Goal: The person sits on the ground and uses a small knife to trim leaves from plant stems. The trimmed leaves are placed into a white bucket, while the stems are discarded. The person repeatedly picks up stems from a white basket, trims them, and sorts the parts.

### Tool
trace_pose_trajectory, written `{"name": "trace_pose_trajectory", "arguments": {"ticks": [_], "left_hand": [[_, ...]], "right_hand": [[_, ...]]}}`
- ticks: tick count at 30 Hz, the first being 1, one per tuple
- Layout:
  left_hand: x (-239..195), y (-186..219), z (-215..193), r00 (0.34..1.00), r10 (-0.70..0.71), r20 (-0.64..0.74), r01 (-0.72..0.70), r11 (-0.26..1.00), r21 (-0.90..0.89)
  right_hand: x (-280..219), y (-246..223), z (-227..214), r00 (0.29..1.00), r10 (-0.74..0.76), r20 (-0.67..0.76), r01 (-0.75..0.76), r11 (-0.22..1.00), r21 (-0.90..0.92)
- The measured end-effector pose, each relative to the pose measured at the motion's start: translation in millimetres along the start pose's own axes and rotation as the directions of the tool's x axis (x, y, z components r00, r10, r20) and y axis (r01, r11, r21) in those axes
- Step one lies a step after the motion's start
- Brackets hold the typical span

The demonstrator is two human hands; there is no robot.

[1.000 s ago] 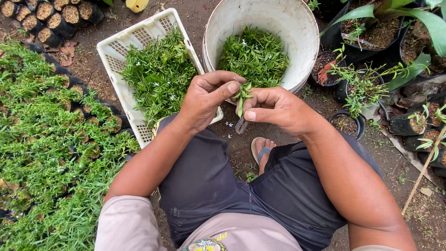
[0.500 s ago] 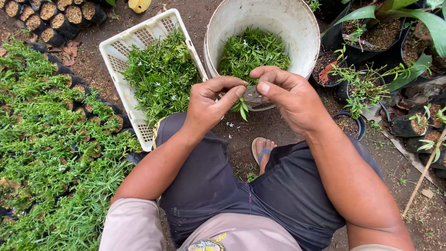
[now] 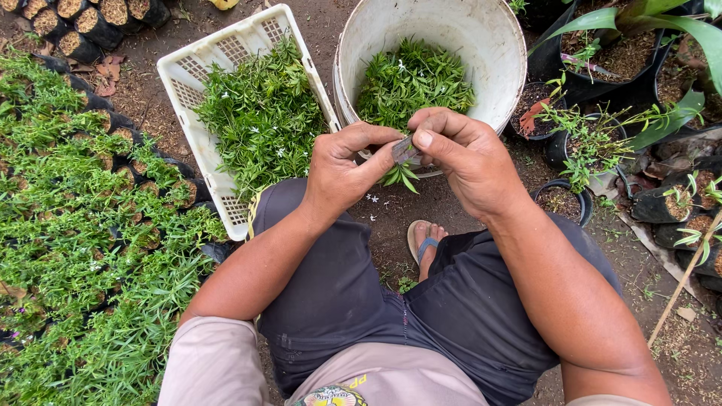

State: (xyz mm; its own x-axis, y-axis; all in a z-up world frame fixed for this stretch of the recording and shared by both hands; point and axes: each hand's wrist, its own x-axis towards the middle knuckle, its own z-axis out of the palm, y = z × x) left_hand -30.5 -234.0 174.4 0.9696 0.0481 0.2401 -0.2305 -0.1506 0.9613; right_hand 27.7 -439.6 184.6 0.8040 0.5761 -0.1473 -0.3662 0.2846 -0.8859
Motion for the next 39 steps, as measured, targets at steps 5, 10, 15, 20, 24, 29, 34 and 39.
{"name": "trace_pose_trajectory", "arguments": {"ticks": [5, 10, 15, 20, 24, 29, 34, 39], "left_hand": [[-0.9, 0.5, -1.1, 1.0, -0.002, 0.023, 0.002, 1.0, -0.022], [5.6, -3.3, -1.9, 0.999, -0.037, 0.018, 0.037, 0.999, -0.016], [48.3, -35.1, -12.9, 0.987, 0.129, 0.099, -0.149, 0.963, 0.225], [68.6, -86.8, -59.0, 0.997, 0.0, 0.083, -0.036, 0.899, 0.436], [58.8, -136.3, -144.5, 0.983, -0.185, -0.014, 0.184, 0.964, 0.193], [22.5, -218.3, -230.5, 0.807, -0.428, -0.407, 0.552, 0.791, 0.262], [17.7, -312.1, -256.0, 0.797, -0.314, -0.516, 0.568, 0.682, 0.461], [53.6, -376.5, -256.7, 0.8, -0.282, -0.529, 0.568, 0.638, 0.52]], "right_hand": [[6.5, -4.8, -4.9, 0.987, -0.022, -0.156, 0.044, 0.989, 0.138], [7.2, -22.1, -28.3, 0.972, -0.089, -0.219, 0.132, 0.973, 0.191], [4.4, -19.3, -34.1, 0.955, -0.144, -0.258, 0.189, 0.969, 0.156], [-1.2, -23.7, -43.4, 0.93, -0.172, -0.325, 0.218, 0.969, 0.113], [-9.5, -25.4, -50.6, 0.936, -0.183, -0.302, 0.222, 0.97, 0.103], [-11.1, -26.8, -50.9, 0.943, -0.167, -0.286, 0.207, 0.971, 0.115], [-4.8, -21.7, -48.9, 0.944, -0.144, -0.296, 0.176, 0.981, 0.083], [2.0, -15.9, -48.3, 0.938, -0.122, -0.324, 0.136, 0.991, 0.021]]}}
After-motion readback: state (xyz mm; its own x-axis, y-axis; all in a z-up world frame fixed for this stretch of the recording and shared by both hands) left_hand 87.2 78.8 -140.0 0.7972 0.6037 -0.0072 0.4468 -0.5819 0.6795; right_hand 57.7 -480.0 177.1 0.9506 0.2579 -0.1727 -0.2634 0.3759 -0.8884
